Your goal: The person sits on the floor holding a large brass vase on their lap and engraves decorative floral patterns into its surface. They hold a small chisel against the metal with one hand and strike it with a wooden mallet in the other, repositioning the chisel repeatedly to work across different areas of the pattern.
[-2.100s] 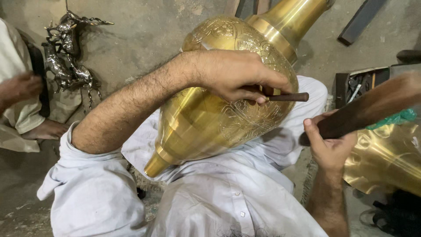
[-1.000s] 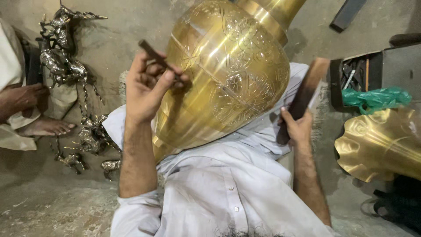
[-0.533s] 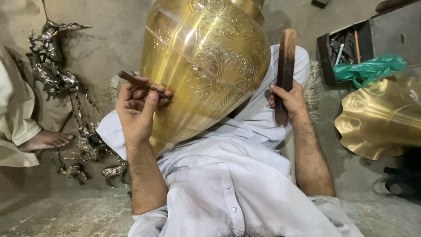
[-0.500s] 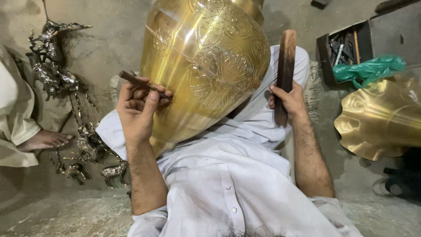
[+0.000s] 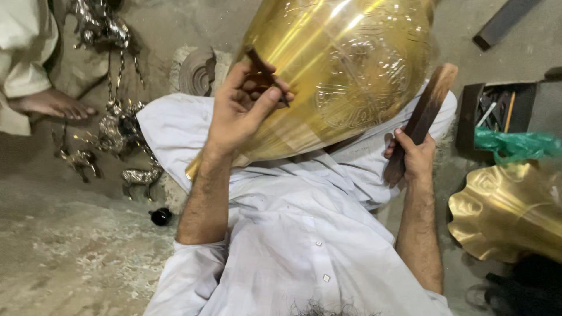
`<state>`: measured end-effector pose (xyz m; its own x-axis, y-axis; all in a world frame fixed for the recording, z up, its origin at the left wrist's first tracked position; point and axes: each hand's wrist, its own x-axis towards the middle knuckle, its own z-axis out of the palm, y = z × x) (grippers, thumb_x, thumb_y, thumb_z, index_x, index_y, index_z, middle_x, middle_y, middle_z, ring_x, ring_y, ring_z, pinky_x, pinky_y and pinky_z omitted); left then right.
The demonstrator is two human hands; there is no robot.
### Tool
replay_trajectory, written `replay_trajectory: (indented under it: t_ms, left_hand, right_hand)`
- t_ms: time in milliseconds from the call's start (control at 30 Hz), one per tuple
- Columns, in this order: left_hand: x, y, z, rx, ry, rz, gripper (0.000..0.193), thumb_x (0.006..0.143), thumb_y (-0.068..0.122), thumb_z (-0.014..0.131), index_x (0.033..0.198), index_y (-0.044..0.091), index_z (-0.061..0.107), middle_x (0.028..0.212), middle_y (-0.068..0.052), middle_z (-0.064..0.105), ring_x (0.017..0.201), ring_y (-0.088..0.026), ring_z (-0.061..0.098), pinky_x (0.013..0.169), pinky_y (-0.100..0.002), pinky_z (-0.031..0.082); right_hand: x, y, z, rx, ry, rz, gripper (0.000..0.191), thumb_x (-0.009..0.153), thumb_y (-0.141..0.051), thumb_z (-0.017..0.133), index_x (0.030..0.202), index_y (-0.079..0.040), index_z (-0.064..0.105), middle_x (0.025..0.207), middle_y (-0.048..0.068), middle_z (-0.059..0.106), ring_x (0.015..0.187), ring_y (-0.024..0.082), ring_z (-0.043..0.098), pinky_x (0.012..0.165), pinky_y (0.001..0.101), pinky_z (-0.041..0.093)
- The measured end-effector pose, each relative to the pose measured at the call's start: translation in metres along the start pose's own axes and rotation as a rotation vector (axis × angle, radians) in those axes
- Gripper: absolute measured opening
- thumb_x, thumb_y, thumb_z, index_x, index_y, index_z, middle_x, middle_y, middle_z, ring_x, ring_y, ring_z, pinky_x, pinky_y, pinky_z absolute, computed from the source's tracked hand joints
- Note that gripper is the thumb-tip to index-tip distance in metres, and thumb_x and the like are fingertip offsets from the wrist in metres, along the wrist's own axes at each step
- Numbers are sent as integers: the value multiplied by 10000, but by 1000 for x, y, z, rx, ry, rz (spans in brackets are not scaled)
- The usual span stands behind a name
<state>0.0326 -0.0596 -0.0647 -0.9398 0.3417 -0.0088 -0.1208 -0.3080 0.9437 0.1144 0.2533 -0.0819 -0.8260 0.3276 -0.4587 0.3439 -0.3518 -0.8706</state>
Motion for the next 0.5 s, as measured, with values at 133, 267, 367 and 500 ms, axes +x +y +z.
replay_trajectory:
  t_ms: [133, 267, 367, 500]
  left_hand:
    - [8, -9, 2, 2, -5, 36, 309, 1078, -5, 633, 1360, -2, 507, 1156, -143, 732, 1094, -226, 757, 975, -347, 660]
    - [27, -23, 23, -104, 49, 125, 258, 1084, 1, 615, 1318, 14, 508, 1155, -136, 729, 1096, -223, 769, 988, -352, 683]
    - [34, -28, 39, -89, 115, 177, 265, 1097, 3, 605, 1333, 16, 486, 1181, -130, 710, 1125, -210, 749, 995, -342, 659]
    - [50, -17, 38, 0, 73, 231, 278, 1109, 5, 633, 1352, 4, 499, 1207, -128, 703, 1087, -195, 750, 992, -338, 652]
  right_hand:
    - [-3, 6, 9, -20, 25, 30, 205, 959, -70, 747, 1061, -34, 573, 790, 84, 615, 616, 193, 616, 534, 356, 560]
    - [4, -9, 6, -149, -28, -96, 233, 1004, -42, 752, 1159, 4, 585, 894, 82, 625, 696, 190, 629, 630, 342, 563]
    - [15, -38, -12, -286, -76, -274, 328, 984, -4, 765, 1243, -8, 563, 1000, 72, 648, 790, 185, 670, 709, 343, 596]
    - [23, -76, -37, -445, -186, -463, 310, 1031, 72, 784, 1220, 33, 541, 1045, 111, 678, 907, 189, 700, 871, 312, 594]
